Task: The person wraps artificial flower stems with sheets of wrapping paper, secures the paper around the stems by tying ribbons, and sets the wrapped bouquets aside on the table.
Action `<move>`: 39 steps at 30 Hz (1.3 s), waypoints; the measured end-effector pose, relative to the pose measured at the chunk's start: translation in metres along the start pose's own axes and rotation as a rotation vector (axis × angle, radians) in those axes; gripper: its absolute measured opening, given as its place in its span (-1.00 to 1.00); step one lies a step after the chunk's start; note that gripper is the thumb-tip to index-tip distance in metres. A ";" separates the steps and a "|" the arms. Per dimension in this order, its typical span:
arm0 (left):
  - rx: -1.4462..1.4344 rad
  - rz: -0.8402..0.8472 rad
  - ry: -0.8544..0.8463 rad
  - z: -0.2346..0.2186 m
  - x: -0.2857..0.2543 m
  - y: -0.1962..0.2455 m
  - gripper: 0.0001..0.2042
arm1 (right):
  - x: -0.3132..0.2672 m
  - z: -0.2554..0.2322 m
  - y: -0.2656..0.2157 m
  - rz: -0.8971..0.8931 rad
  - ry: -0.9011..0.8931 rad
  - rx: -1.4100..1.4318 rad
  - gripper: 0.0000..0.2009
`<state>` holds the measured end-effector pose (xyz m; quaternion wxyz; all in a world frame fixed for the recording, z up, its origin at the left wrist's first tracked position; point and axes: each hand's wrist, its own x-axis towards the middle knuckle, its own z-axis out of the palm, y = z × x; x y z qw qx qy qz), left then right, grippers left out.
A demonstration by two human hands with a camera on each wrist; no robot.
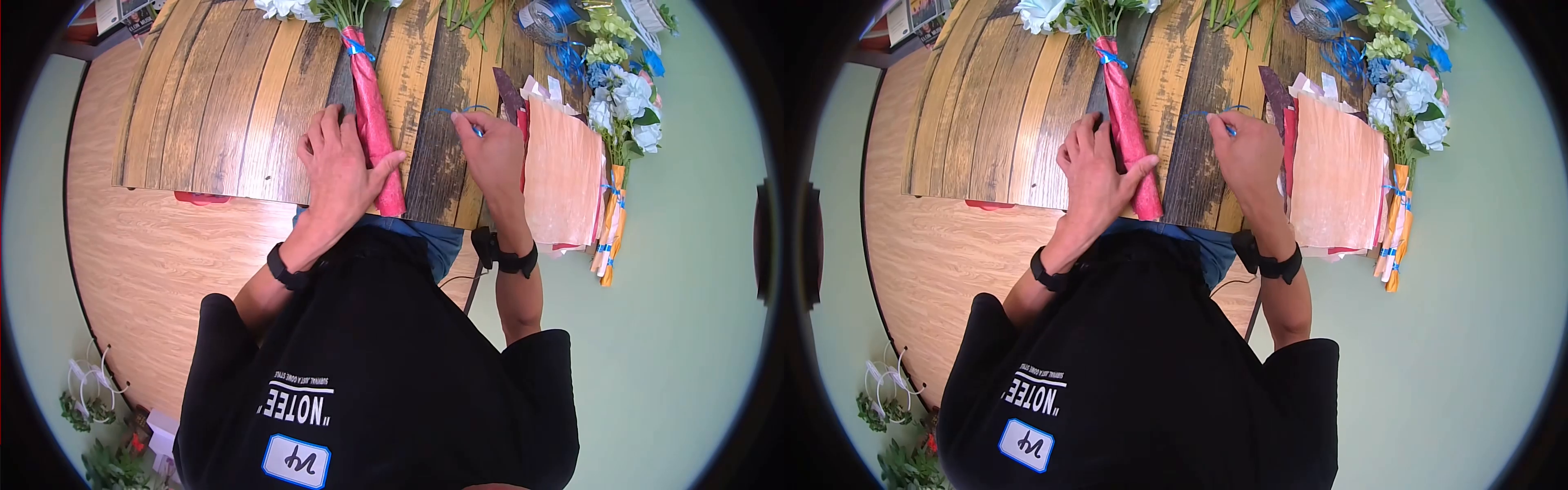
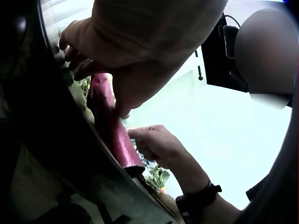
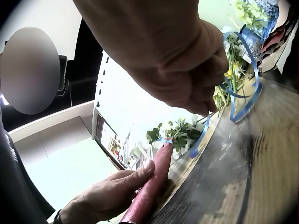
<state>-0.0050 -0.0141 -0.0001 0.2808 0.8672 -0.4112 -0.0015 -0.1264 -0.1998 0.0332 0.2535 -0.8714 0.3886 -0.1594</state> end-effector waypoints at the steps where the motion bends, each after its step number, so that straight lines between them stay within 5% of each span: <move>1: -0.024 -0.007 0.023 0.003 0.000 0.002 -0.27 | 0.002 0.001 0.000 -0.005 0.018 0.009 -0.76; 9: -0.116 0.002 0.074 0.007 0.000 0.005 -0.48 | 0.006 -0.003 -0.007 0.089 0.104 0.133 -0.76; 11: -0.516 -0.266 -0.154 -0.008 0.004 0.007 -0.52 | 0.002 0.008 -0.013 0.072 0.080 0.154 -0.76; 14: -0.709 -0.367 -0.149 -0.026 0.004 0.011 -0.56 | -0.004 0.023 -0.023 -0.014 -0.024 0.140 -0.75; 18: -0.494 -0.038 0.053 -0.032 0.005 0.010 -0.59 | -0.008 0.044 -0.025 -0.081 -0.216 0.298 -0.79; 19: -0.492 -0.038 0.056 -0.033 0.006 0.007 -0.59 | -0.007 0.049 -0.024 -0.029 -0.382 0.418 -0.80; 23: -0.843 -0.199 -0.279 -0.041 0.011 0.003 -0.64 | -0.009 0.043 -0.031 0.084 -0.742 0.928 -0.81; 30: -1.085 -0.248 -0.474 -0.028 0.011 -0.023 -0.65 | -0.008 0.024 -0.034 0.255 -1.003 0.922 -0.83; 39: -0.834 -0.341 -0.964 -0.056 0.027 -0.041 -0.60 | -0.009 0.027 -0.030 0.330 -1.226 1.071 -0.78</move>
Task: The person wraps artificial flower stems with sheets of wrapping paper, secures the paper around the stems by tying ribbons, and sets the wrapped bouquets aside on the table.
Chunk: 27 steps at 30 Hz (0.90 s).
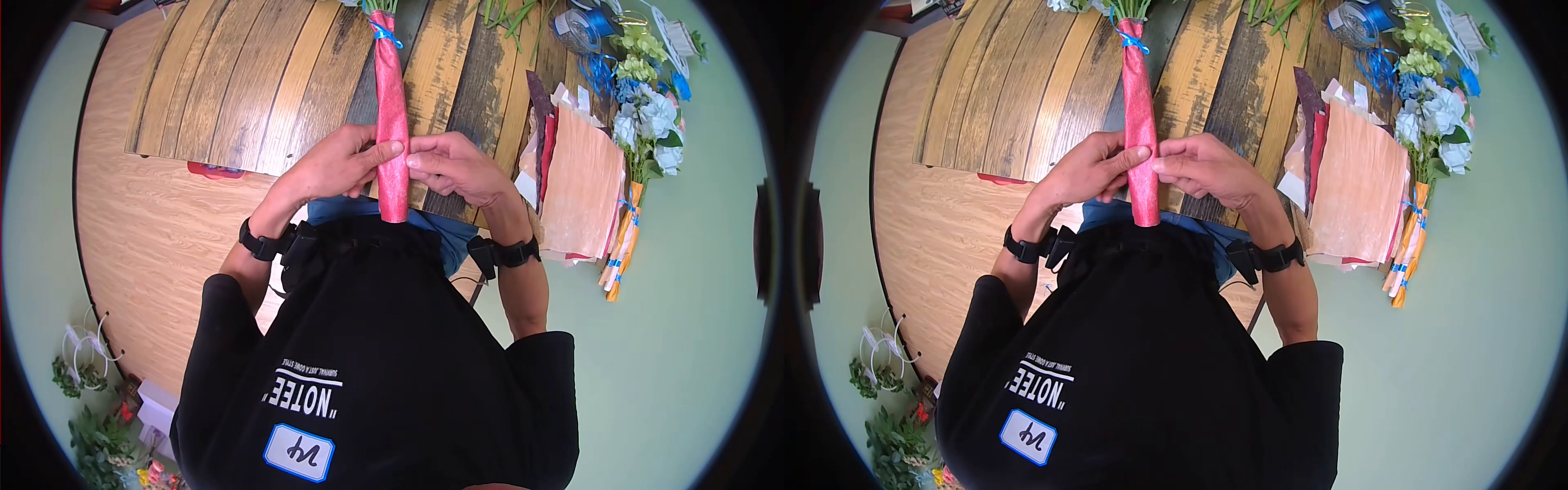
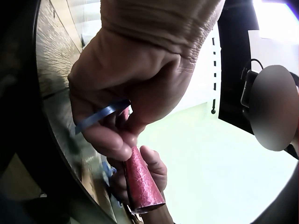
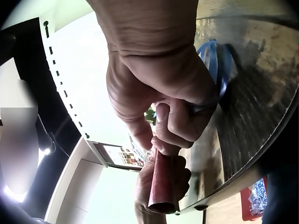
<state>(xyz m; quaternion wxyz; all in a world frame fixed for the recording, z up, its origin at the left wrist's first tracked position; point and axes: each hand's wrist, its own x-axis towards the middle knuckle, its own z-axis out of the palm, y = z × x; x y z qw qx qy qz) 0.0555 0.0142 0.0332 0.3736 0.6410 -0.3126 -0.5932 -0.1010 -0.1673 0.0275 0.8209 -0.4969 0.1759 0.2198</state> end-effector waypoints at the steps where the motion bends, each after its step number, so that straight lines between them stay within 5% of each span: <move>1: -0.002 -0.002 0.002 -0.002 0.000 -0.002 -0.60 | 0.001 0.005 -0.002 0.016 0.045 -0.016 -0.75; 6: 0.110 0.163 -0.022 -0.006 -0.004 -0.016 -0.66 | 0.027 0.019 0.005 -0.014 0.221 -0.141 -0.65; 8: 0.065 0.169 0.000 -0.006 -0.009 -0.017 -0.68 | 0.040 0.022 0.015 -0.151 0.250 -0.207 -0.60; 13: -0.001 0.100 0.073 -0.011 -0.019 -0.015 -0.71 | 0.046 0.030 0.014 -0.147 0.304 -0.262 -0.61; 16: 0.079 0.104 0.178 -0.005 -0.025 -0.019 -0.73 | 0.044 0.038 0.007 -0.152 0.382 -0.316 -0.62; 18: 0.153 0.258 0.355 0.002 -0.025 -0.031 -0.75 | 0.043 0.041 0.003 -0.148 0.398 -0.328 -0.62; 27: -0.242 0.047 0.315 0.012 -0.047 -0.044 -0.75 | 0.044 0.041 0.005 -0.039 0.479 -0.455 -0.61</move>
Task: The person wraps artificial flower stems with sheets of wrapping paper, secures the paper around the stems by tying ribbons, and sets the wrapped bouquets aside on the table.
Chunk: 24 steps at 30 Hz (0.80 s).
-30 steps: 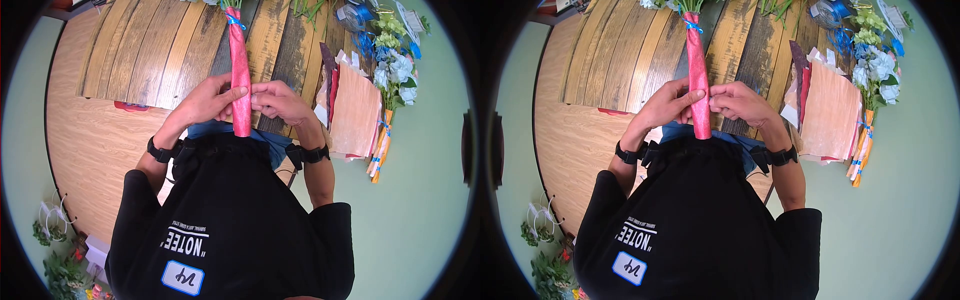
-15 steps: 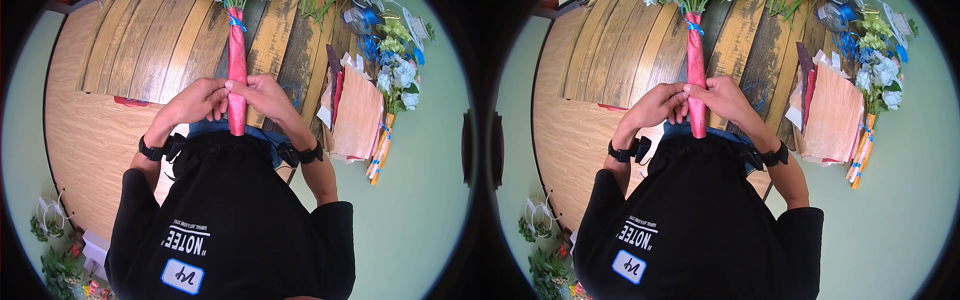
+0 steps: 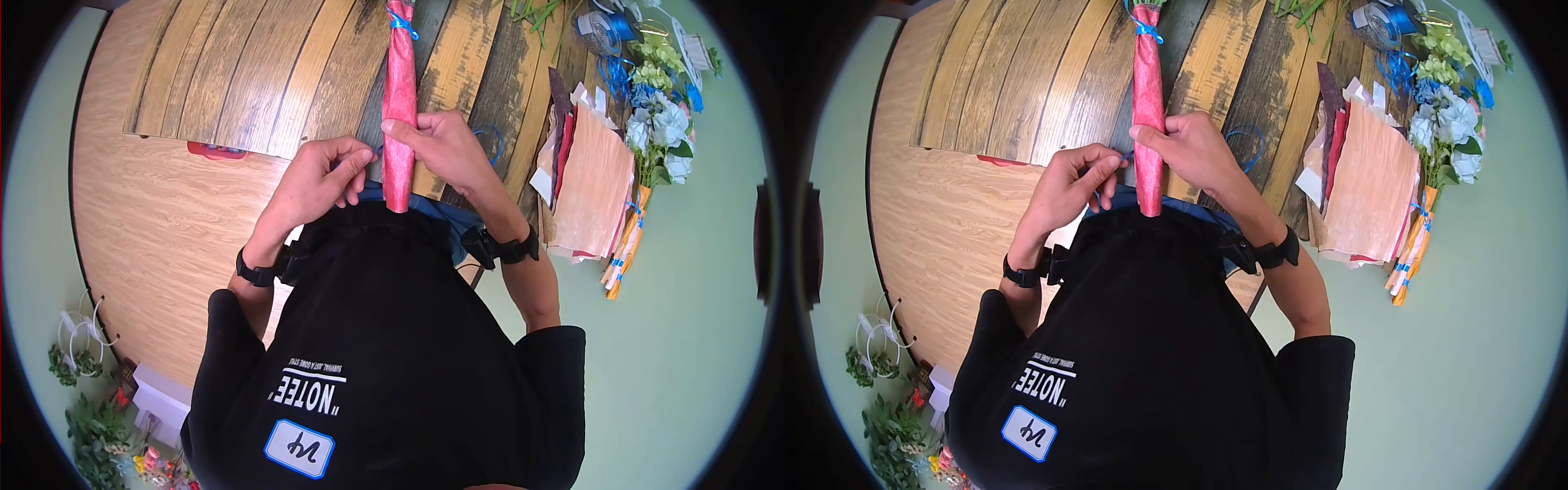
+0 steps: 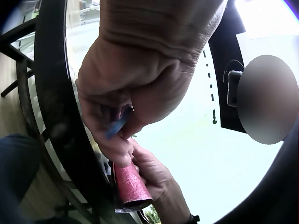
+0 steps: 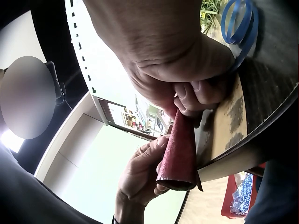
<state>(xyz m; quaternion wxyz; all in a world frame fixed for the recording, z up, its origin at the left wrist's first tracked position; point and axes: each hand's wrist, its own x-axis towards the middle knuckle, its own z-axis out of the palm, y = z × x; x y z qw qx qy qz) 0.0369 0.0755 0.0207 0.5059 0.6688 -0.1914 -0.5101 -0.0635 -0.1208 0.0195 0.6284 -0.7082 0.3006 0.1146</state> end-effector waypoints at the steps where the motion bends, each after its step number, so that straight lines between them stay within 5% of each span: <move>1: 0.000 -0.004 0.001 -0.001 -0.001 -0.002 -0.75 | -0.001 0.000 -0.001 -0.033 -0.009 0.020 -0.62; 9: -0.046 0.145 -0.029 -0.006 -0.004 -0.006 -0.75 | -0.013 0.005 0.005 -0.085 -0.077 0.135 -0.65; 20: -0.008 0.148 -0.018 -0.002 -0.024 -0.016 -0.77 | -0.004 0.019 0.005 -0.047 -0.064 0.126 -0.69; 24: -0.152 0.399 -0.016 -0.008 -0.019 -0.017 -0.73 | 0.002 0.021 0.018 -0.054 -0.070 0.095 -0.70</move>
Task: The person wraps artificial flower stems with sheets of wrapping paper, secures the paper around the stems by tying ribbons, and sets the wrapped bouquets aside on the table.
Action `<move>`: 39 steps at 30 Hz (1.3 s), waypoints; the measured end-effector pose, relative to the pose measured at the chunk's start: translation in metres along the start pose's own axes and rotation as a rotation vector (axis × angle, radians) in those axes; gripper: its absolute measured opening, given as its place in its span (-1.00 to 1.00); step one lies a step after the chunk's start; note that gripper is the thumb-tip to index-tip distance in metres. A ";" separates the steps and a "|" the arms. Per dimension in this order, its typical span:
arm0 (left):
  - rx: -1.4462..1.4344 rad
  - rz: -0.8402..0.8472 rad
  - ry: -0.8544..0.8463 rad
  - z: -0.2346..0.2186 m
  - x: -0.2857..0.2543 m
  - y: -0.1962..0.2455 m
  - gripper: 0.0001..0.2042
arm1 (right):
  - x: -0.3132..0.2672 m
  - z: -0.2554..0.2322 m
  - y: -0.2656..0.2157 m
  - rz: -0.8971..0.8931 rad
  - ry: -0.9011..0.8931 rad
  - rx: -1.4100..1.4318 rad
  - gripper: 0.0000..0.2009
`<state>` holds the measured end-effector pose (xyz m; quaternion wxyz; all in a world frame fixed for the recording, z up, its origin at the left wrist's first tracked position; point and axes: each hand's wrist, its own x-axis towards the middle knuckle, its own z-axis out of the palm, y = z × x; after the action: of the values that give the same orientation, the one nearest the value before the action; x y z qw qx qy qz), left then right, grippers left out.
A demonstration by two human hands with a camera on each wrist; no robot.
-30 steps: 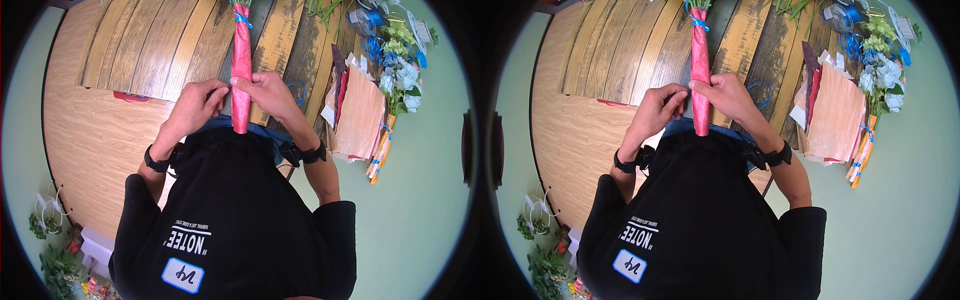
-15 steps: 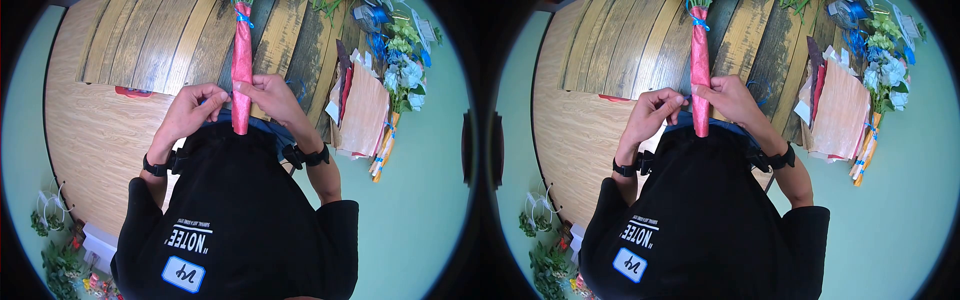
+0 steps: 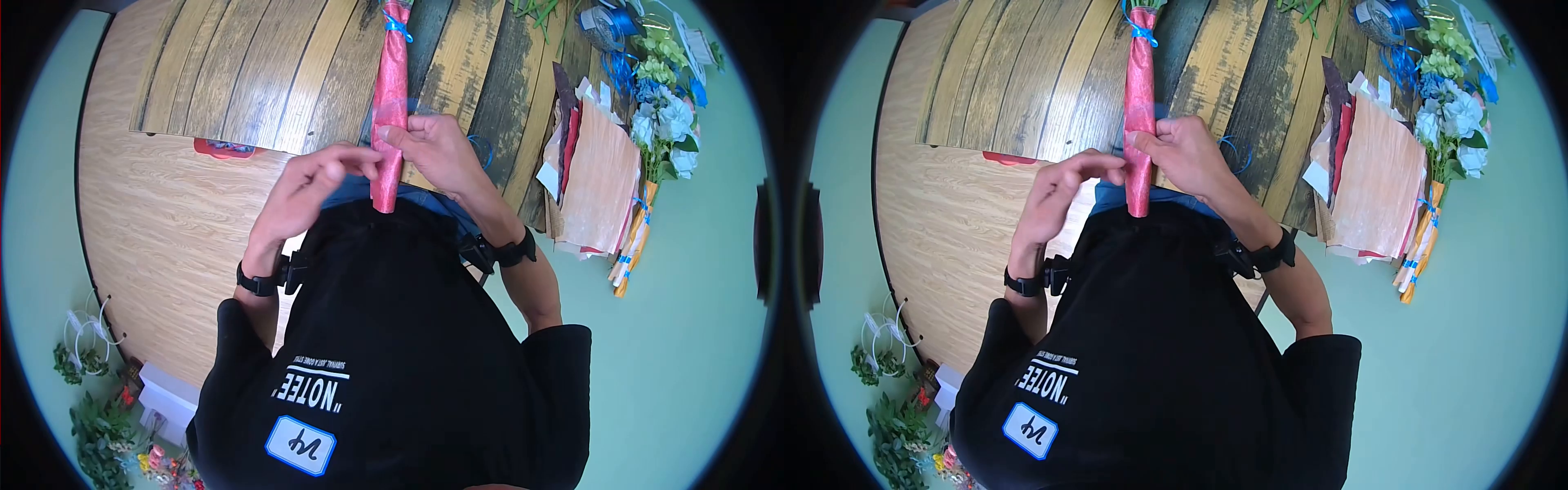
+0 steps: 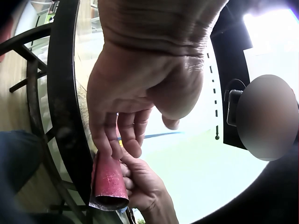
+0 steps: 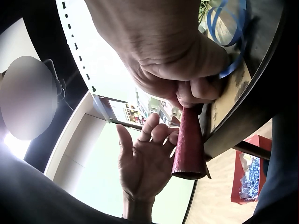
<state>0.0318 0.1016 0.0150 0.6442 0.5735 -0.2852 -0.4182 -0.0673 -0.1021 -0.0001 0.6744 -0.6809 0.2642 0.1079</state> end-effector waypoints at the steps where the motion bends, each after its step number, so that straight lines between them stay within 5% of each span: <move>1: -0.102 0.039 -0.012 -0.004 0.000 -0.002 -0.71 | 0.001 0.002 0.003 -0.043 0.032 0.065 -0.71; 8: 0.252 -0.201 0.336 0.016 -0.023 -0.025 -0.66 | 0.001 0.010 0.011 -0.146 0.103 0.185 -0.72; 10: 0.502 -0.049 0.388 0.034 -0.017 -0.022 -0.56 | -0.001 0.017 0.008 -0.166 0.117 0.210 -0.73; 14: 0.544 -0.205 0.268 0.044 -0.012 0.003 -0.31 | -0.005 0.024 -0.002 -0.068 0.107 0.260 -0.74; 18: 0.387 -0.316 0.262 0.043 -0.009 0.007 -0.21 | -0.009 0.028 -0.010 -0.116 0.081 0.367 -0.73; 22: 0.274 -0.269 0.367 0.042 -0.013 0.008 -0.12 | -0.017 0.027 -0.020 -0.146 0.065 0.517 -0.72; 24: 0.100 -0.114 0.349 0.039 -0.012 -0.004 -0.10 | -0.024 0.021 -0.030 -0.099 0.004 0.506 -0.71; 28: -0.171 -0.155 0.315 0.040 -0.001 0.007 -0.20 | -0.026 0.015 -0.029 -0.124 -0.040 0.518 -0.71; 30: -0.374 -0.271 0.090 0.042 0.002 0.017 -0.39 | -0.028 0.016 -0.033 -0.089 -0.014 0.573 -0.72; 33: -0.299 -0.300 0.117 0.043 0.004 0.007 -0.56 | -0.019 0.020 -0.017 -0.122 0.000 0.497 -0.72; 39: -0.334 -0.273 0.255 0.047 0.005 0.008 -0.58 | -0.012 0.027 -0.005 -0.174 -0.014 0.428 -0.74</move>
<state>-0.0039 0.0740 0.0306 0.6982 0.5403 -0.0484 -0.4672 -0.0689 -0.0734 0.0087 0.8122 -0.5417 0.2166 -0.0043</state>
